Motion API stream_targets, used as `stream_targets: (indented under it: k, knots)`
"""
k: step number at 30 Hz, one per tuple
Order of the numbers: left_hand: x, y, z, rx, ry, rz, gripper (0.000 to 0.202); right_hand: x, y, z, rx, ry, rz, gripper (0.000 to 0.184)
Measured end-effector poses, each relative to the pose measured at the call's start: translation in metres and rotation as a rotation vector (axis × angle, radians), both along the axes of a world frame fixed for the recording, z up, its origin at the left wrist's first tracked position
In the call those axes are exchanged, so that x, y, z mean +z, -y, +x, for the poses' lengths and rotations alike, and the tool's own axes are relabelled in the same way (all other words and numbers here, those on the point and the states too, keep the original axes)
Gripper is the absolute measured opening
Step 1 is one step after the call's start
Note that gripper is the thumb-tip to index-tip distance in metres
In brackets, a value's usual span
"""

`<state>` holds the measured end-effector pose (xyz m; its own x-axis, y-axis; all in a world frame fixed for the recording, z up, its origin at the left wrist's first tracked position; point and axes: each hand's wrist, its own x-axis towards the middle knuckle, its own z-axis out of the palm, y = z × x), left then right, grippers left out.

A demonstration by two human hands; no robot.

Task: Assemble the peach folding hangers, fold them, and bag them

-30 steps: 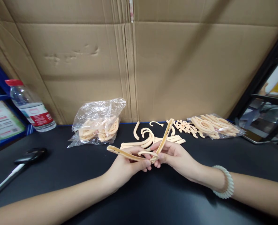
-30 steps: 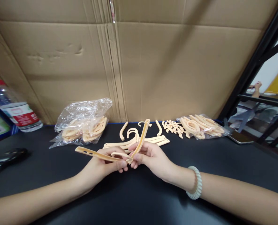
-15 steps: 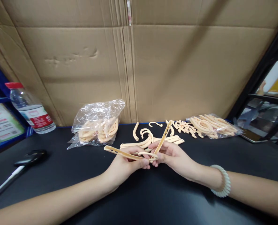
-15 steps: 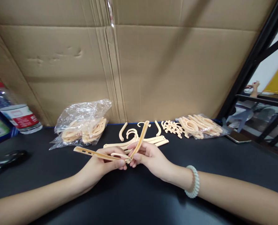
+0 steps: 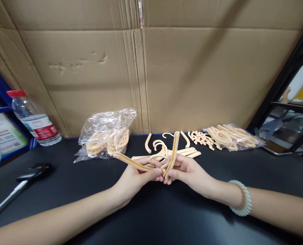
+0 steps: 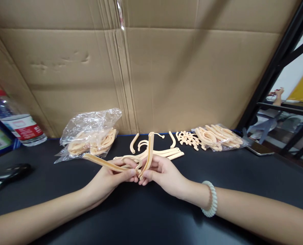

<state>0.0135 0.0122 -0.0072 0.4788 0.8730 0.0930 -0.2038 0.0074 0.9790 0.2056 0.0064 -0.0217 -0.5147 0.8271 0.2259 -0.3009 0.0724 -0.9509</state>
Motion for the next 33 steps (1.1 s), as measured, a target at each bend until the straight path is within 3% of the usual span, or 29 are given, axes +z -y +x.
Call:
stream_targets:
  k: [9, 22, 33]
  knots:
    - [-0.0002, 0.0028, -0.0007, 0.033, -0.033, -0.016, 0.024, -0.0042, -0.0017, 0.0039, -0.099, -0.027, -0.077, 0.024]
    - [0.0032, 0.0055, 0.0, -0.032, -0.141, 0.058, 0.02, -0.0031, -0.0013, 0.0053, -0.076, -0.008, -0.039, 0.032]
    - [0.0004, 0.0043, -0.0017, 0.002, -0.136, 0.056, 0.016, -0.002, -0.0012, 0.0048, -0.098, 0.055, 0.004, 0.021]
